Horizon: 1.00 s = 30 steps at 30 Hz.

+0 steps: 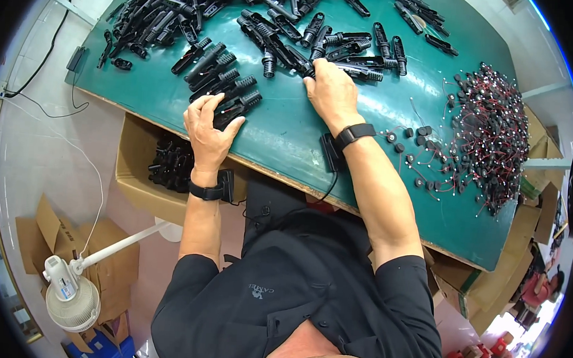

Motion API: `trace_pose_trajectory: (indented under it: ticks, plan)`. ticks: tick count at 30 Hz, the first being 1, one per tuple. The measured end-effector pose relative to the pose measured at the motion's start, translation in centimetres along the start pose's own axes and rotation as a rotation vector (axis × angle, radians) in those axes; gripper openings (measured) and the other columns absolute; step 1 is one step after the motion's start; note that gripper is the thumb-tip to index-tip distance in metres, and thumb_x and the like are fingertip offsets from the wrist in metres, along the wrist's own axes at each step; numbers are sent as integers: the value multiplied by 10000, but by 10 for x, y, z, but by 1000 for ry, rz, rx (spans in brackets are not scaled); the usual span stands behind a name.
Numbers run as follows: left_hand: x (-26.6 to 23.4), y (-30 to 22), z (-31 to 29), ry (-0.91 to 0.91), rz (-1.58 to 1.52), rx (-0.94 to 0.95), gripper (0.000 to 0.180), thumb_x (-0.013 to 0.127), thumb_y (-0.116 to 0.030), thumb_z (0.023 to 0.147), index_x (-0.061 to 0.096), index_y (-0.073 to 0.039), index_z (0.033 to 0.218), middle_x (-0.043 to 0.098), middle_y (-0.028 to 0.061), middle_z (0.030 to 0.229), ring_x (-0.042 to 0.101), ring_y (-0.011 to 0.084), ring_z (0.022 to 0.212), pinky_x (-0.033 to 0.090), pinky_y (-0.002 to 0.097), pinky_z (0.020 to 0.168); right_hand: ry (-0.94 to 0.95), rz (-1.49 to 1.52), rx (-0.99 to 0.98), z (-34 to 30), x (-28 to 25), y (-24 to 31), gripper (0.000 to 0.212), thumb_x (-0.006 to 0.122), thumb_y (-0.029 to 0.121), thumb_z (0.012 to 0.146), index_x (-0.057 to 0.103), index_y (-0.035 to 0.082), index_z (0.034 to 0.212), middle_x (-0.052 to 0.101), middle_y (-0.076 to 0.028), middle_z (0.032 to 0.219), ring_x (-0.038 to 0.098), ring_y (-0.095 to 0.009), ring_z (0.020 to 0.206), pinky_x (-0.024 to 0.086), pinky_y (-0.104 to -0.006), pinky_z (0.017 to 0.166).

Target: The person picks up a black plastic housing and a small circular component with wires, inserts the component into the housing by hand, and presses them together. This process is repeated with additional housings and components before placing the assembled units into a cardboard box.

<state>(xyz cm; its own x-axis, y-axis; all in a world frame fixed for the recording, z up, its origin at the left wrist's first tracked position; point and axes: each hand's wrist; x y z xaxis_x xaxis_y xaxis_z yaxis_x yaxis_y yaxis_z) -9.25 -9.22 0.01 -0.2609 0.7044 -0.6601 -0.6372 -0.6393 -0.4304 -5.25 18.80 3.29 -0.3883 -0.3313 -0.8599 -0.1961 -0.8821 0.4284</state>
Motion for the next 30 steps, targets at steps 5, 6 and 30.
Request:
trace_pose_trajectory:
  ticks: [5, 6, 30]
  plan:
    - [-5, -6, -5, -41, 85, 31, 698, 963, -286, 713, 699, -152, 1346, 587, 84, 1373, 532, 331, 1279, 426, 473, 1098, -235, 144, 0, -20, -17, -26, 341, 792, 193, 922, 714, 26, 1209, 772, -157, 1031, 756, -310, 860, 604, -403, 785]
    - [-4, -12, -8, -39, 90, 17, 698, 963, -286, 713, 699, -152, 1346, 587, 84, 1373, 532, 331, 1279, 426, 473, 1098, -231, 329, 73, -33, -35, -30, 344, 794, 180, 933, 715, 22, 1228, 774, -128, 995, 746, -252, 826, 599, -368, 757]
    - [44, -171, -45, 456, -1211, -464, 556, 792, 12, 924, 401, -49, 1315, 606, 156, 1373, 632, 144, 1084, 544, 299, 936, -284, 276, -90, -172, -97, -80, 319, 844, 144, 852, 722, 39, 1127, 728, -144, 1089, 720, -352, 927, 585, -424, 802]
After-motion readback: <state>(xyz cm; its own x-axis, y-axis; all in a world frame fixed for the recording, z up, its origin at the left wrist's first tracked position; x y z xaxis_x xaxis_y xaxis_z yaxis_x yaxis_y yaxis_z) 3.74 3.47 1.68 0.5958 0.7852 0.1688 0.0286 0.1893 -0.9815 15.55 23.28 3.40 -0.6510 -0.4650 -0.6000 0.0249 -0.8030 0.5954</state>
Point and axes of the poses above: each hand's wrist, its own z-axis towards the middle knuckle, its own x-axis out of the palm, y = z × x
